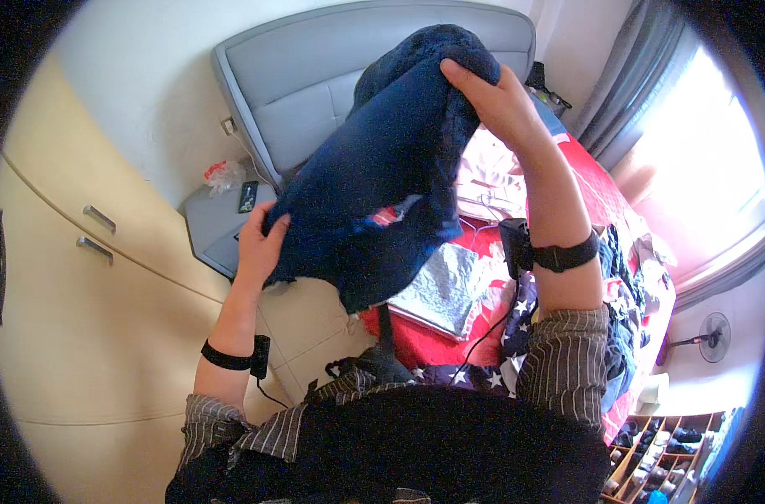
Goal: The person folds a blue jacket and hangs it in a closet, then folds a pair of grey sweatpants and a black sweater on the bed. The person handles each garment by hand, smoothing and aligning edges before placing them in a neat stack.
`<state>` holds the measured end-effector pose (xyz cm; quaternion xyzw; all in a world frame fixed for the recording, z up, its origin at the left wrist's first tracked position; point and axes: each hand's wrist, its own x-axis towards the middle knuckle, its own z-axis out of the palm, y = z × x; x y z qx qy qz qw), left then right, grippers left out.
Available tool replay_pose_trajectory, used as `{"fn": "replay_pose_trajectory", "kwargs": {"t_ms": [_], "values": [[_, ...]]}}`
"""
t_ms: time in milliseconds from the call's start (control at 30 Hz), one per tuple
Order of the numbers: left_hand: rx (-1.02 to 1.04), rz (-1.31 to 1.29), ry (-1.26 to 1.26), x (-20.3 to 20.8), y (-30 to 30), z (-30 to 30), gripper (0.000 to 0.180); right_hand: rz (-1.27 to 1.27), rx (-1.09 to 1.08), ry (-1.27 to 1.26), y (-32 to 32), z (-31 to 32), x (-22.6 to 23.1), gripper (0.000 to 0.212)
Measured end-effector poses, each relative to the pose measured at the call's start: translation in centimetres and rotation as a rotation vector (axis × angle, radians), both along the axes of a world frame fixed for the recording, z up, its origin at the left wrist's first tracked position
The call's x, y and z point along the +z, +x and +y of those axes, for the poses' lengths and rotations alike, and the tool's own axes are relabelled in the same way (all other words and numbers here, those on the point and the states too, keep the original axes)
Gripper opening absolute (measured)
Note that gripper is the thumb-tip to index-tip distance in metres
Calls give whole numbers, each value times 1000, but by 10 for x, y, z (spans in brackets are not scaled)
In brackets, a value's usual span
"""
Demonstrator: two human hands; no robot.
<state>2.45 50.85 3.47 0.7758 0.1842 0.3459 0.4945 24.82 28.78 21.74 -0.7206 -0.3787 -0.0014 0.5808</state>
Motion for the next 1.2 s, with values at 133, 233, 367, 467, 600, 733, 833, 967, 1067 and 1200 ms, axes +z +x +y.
{"fn": "replay_pose_trajectory", "kwargs": {"t_ms": [133,233,367,467,600,733,833,967,1067,1200], "values": [[220,-77,263,4,18,48,25,271,124,250,16,44,-7,36],[342,-71,325,8,55,105,27,610,385,332,38,71,-5,27],[395,-17,454,22,112,150,31,796,667,336,70,121,-11,26],[186,-52,394,47,147,129,40,808,596,28,92,151,-25,31],[-289,-311,130,84,177,82,51,245,937,-618,88,149,-67,39],[-1036,398,301,83,190,65,81,33,1313,-515,71,135,-113,41],[-1049,549,216,63,198,64,66,246,1371,-35,87,105,-140,40],[-872,539,502,41,223,52,28,349,850,-135,105,46,-168,38],[-802,326,681,29,254,40,29,318,637,-70,109,19,-196,41],[-702,343,160,19,278,50,19,55,159,-277,107,2,-258,40]]}}
